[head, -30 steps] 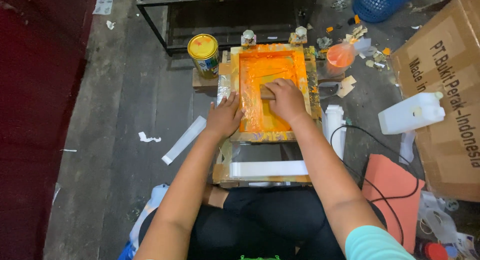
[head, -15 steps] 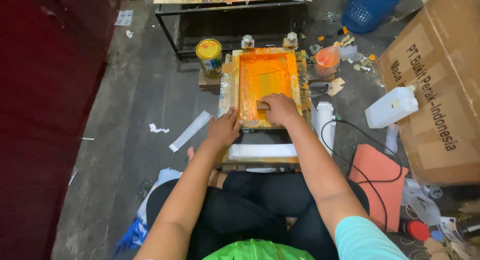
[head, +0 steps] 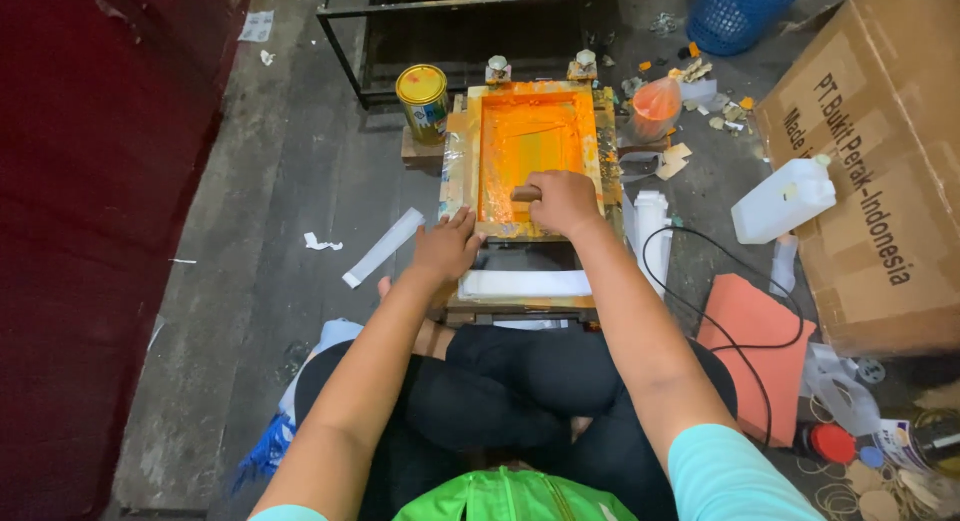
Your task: The person sits on the floor and repeatedly inspects a translucent strip, then uses a squeegee to spread orange ink across a screen-printing frame. The person handles the strip and squeegee by hand, alternating between inspection and ink spreading.
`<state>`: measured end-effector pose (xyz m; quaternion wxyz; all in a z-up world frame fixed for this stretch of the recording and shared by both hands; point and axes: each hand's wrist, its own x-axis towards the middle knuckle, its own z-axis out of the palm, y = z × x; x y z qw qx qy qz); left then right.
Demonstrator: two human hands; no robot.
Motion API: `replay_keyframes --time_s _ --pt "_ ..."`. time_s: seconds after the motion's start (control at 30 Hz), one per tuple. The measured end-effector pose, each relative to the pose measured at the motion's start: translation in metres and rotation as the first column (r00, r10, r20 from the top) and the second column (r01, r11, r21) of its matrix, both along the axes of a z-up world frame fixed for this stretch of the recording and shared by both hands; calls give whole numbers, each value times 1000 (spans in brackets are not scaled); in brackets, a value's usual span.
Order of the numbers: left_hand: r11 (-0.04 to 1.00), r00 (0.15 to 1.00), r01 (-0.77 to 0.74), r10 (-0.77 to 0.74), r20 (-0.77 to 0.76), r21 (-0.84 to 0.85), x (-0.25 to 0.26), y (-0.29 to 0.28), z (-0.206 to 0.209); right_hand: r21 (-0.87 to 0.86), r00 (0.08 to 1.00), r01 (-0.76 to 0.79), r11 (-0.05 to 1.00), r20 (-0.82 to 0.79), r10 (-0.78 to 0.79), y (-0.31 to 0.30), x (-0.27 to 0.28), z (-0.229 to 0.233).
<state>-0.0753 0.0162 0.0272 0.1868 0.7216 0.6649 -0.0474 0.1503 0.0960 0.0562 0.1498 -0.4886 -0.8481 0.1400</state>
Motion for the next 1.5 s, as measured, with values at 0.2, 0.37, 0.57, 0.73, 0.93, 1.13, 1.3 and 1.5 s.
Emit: replay_keyframes --time_s 0.2,0.37,0.57,0.73,0.93,1.13,1.3,1.5 --pt "1000 998 -2 0 57 29 -2 41 -6 139 999 51 989 -13 -49 34 -3 -39" --pt "998 997 18 -22 72 57 -7 78 -1 276 998 56 960 -7 -56 57 -4 -56" --pt "995 990 -3 -10 140 96 -7 104 -11 253 993 21 967 104 -49 73 -2 -74" --pt "994 988 -29 13 154 102 -1 86 -1 20 990 32 999 133 -34 61 -2 -49" --pt "997 985 -62 53 167 49 4 48 -2 -158 992 49 986 127 -28 33 0 -18" --pt "997 984 -81 77 161 19 5 -1 9 -267 988 56 962 154 -15 0 1 8" --pt "997 987 -71 74 141 -27 2 -17 9 -174 997 53 983 56 -44 -2 9 21" --pt "999 994 -33 31 101 21 -4 0 -9 -32 996 84 996 -35 -85 -6 4 29"
